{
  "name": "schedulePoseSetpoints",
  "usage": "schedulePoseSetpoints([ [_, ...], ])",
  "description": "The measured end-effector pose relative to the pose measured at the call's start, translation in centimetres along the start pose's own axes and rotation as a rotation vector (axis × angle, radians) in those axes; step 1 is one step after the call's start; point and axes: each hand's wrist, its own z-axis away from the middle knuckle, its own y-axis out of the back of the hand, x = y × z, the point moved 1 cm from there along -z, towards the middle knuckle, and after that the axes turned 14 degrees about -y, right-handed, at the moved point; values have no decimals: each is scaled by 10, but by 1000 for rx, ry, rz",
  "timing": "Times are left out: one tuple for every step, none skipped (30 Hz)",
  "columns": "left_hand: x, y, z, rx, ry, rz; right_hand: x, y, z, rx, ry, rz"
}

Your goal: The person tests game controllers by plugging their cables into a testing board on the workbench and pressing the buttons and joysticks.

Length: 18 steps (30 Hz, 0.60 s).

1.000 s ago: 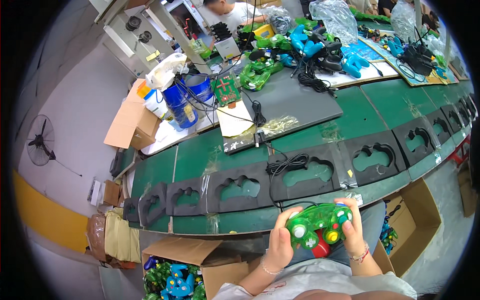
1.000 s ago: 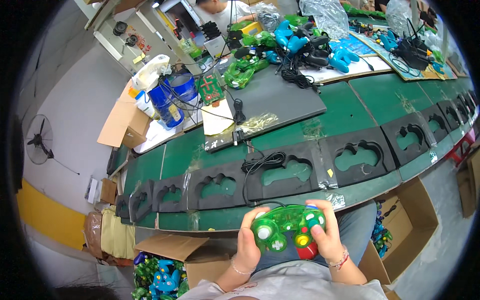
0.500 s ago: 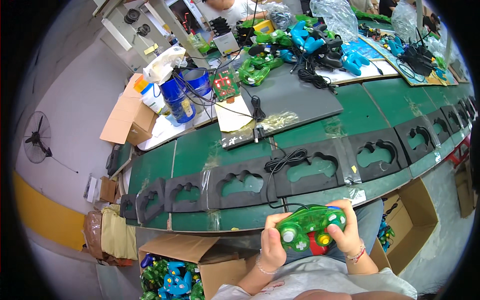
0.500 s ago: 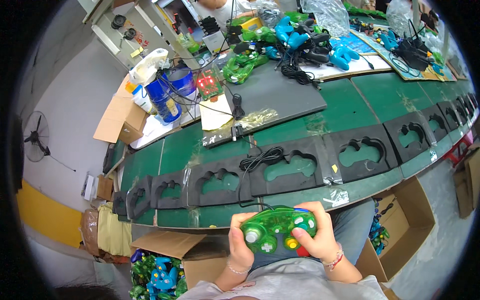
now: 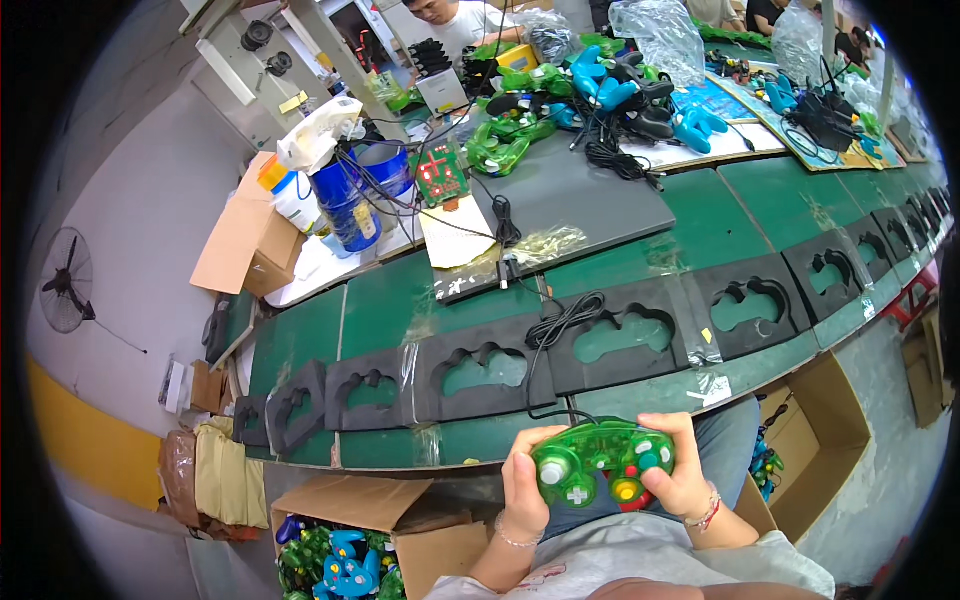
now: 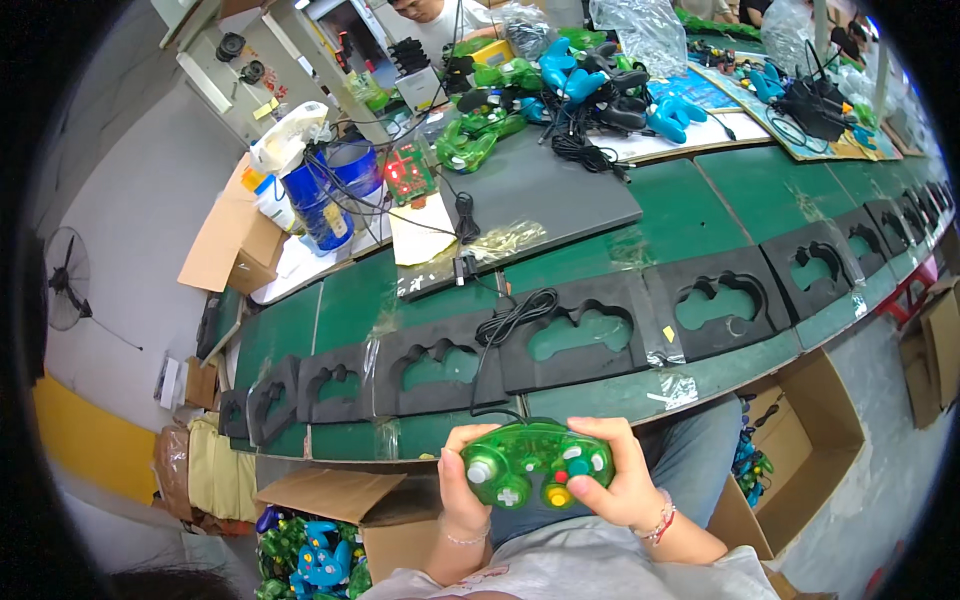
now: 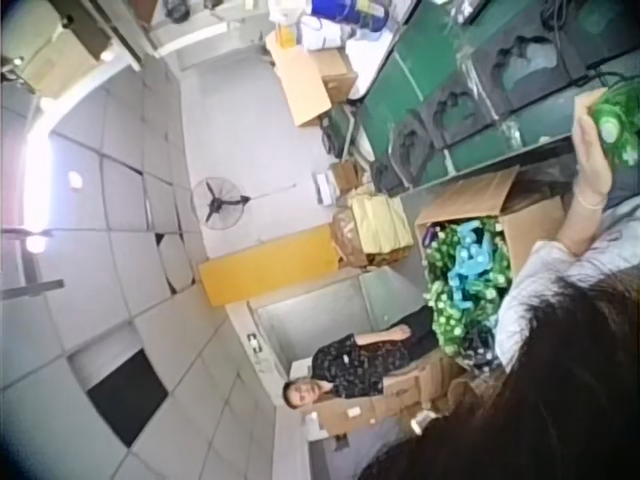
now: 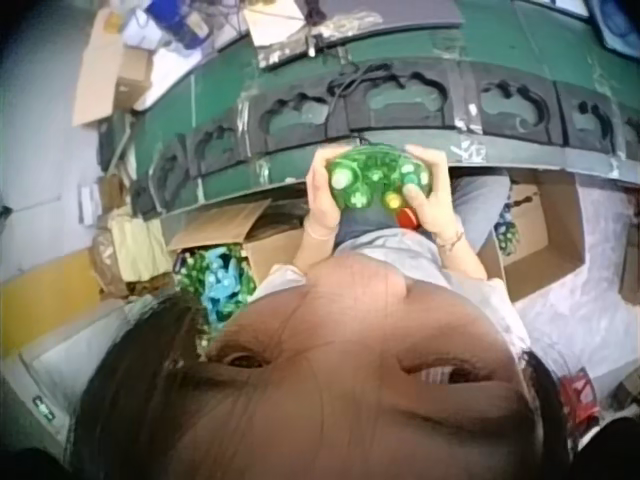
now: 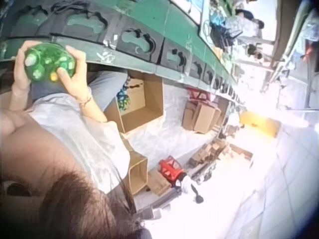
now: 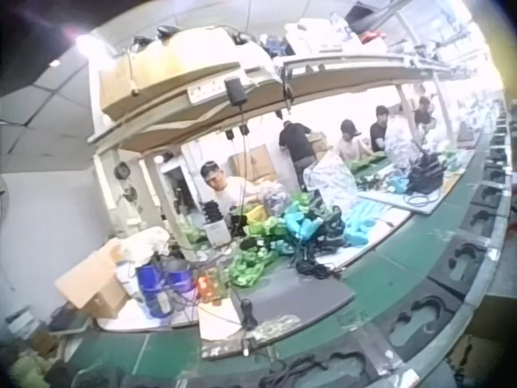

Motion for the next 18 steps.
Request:
schedulePoseSetpoints([
  [-3, 0, 0, 21, 7, -21, 1, -1, 1, -31, 65, 15],
  [-4, 0, 1, 59, 110, -58, 1, 0, -1, -20, 27, 13],
  [-7, -1, 1, 87, 126, -70, 2, 0, 0, -18, 15, -33],
  [-8, -1, 2, 106, 149, -67, 3, 1, -2, -7, -47, -85],
  [-9, 0, 2, 108, 149, -62, 3, -1, -1, -39, -40, -90],
  [-10, 0, 3, 133, 158, -44, 3, 0, -2, -7, 26, 0],
  [-10, 1, 3, 138, 135, -61, 1, -2, -2, -19, 123, 122],
  [-11, 1, 3, 90, 162, -91, 1, -1, -3, 31, 60, 91],
  [-10, 2, 3, 93, 122, -95, -1, -2, -5, -10, 68, 48],
  [-10, 2, 3, 105, 108, 14, -2, -2, -5, -48, 36, -10],
  [-10, 4, 2, 129, 143, 2, -3, -1, -6, -31, 45, 9],
  [-8, 5, 2, 20, 111, -107, -5, -1, -6, -31, 126, 12],
  [-7, 7, 2, -49, 96, -91, -5, -1, -5, -25, 31, 15],
  [-6, 9, 0, -79, 113, 84, -6, -1, -6, -64, -8, 5],
  [-5, 11, 1, -120, 180, 72, -6, 0, -7, -75, 5, 45],
  [-3, 13, -1, -144, 175, 72, -6, 1, -7, -28, -76, 48],
  [-3, 14, -2, -143, 222, 77, -6, 1, -8, -43, -60, 52],
  [-1, 14, -3, -170, 238, 27, -6, 1, -9, -51, -83, 40],
])
